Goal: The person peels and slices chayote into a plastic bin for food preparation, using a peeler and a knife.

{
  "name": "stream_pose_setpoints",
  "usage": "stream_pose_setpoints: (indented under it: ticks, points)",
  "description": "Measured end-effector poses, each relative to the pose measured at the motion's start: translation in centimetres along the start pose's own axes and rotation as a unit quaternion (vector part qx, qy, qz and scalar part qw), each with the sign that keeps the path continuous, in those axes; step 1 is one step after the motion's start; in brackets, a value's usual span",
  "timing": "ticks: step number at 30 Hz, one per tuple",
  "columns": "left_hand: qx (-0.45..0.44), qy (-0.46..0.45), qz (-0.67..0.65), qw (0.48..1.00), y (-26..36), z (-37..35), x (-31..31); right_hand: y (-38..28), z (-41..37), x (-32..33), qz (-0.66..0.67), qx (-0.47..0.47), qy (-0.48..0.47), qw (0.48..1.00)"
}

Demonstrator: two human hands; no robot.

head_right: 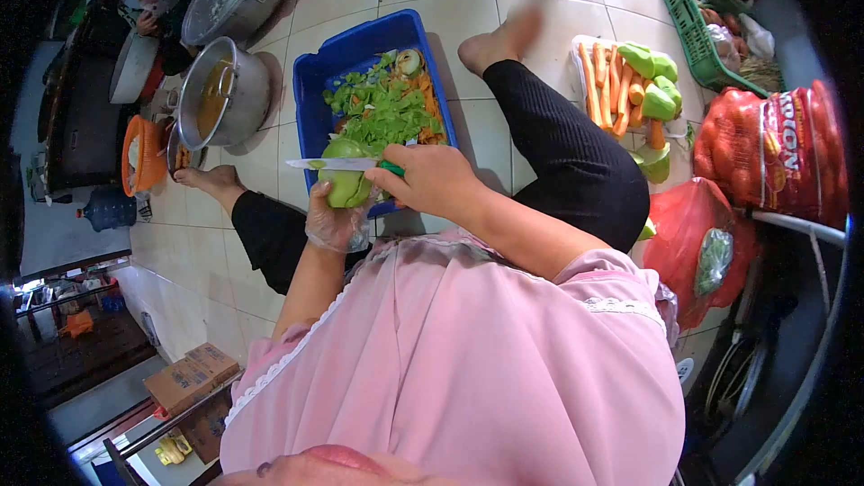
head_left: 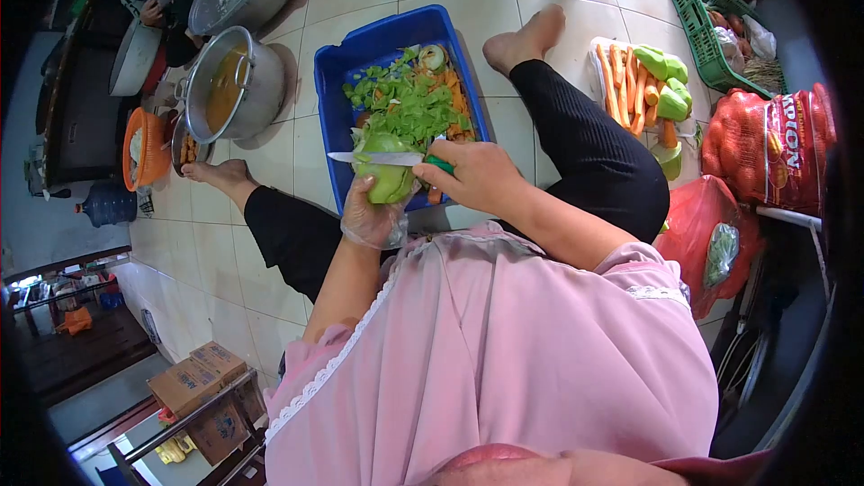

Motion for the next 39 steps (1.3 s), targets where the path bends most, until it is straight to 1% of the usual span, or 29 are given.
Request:
stream_pose_setpoints:
  ticks: [2,5,8,11,14,17,20,21,23,24,27,30,33,36,39]
  points:
    - [0.009,-0.002,0.002,1.0,-0.3,-0.1,-0.3,0.1,-0.1,-0.2,0.001,0.013,0.013,1.0]
    - [0.012,-0.007,-0.009,1.0,-0.6,-0.1,-0.3,0.0,-0.3,0.0,-0.021,0.045,0.068,0.996]
    - [0.005,-0.02,-0.017,1.0,-0.9,0.0,-0.4,0.0,-0.3,-0.3,-0.014,0.045,0.057,0.997]
    - [0.006,-0.022,-0.017,1.0,-0.9,-0.1,-0.8,-0.3,-0.5,0.1,-0.025,0.048,0.077,0.996]
    - [-0.005,-0.022,-0.004,1.0,-0.8,-0.2,-0.9,-0.2,-0.5,0.1,-0.038,0.049,0.077,0.995]
    - [0.006,-0.026,-0.018,0.999,-0.8,0.3,0.5,1.0,0.4,-0.1,-0.054,0.032,0.083,0.995]
    - [-0.017,-0.006,-0.028,0.999,0.0,-0.5,0.6,3.5,2.0,-0.3,-0.1,-0.105,0.04,0.989]
    - [-0.032,-0.034,-0.001,0.999,0.5,-0.9,-0.9,3.7,2.2,0.0,-0.088,-0.106,0.04,0.99]
    - [-0.018,-0.016,0.04,0.999,0.2,-0.7,0.0,3.7,2.3,0.4,-0.07,-0.106,0.03,0.991]
    - [-0.012,-0.005,0.06,0.998,0.0,-0.9,0.4,3.0,1.8,0.2,-0.061,-0.094,0.0,0.994]
    - [-0.008,-0.016,0.084,0.996,-0.2,-0.7,0.4,0.4,0.6,0.3,-0.024,-0.046,-0.062,0.997]
    - [0.012,-0.041,0.066,0.997,-0.2,-0.7,0.2,0.5,0.5,0.5,-0.022,-0.04,-0.065,0.997]
    - [0.006,-0.071,0.069,0.995,0.5,-1.2,-0.5,3.8,2.4,0.1,-0.088,-0.111,-0.01,0.99]
    - [-0.011,-0.072,0.099,0.992,0.4,-1.1,-1.5,4.4,2.6,0.5,-0.078,-0.115,0.022,0.99]
    - [0.0,-0.026,0.14,0.99,0.3,-0.5,-0.1,0.6,0.8,1.3,-0.059,-0.06,-0.045,0.995]
Point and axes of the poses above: each hand's wrist, its own z-axis towards the middle knuckle, its own x-axis out of the back of the hand, y = z × x, the point moved 4 cm from there along z, towards the middle knuckle, and after that the axes turned 14 degrees about -x, right-handed, at the moved point
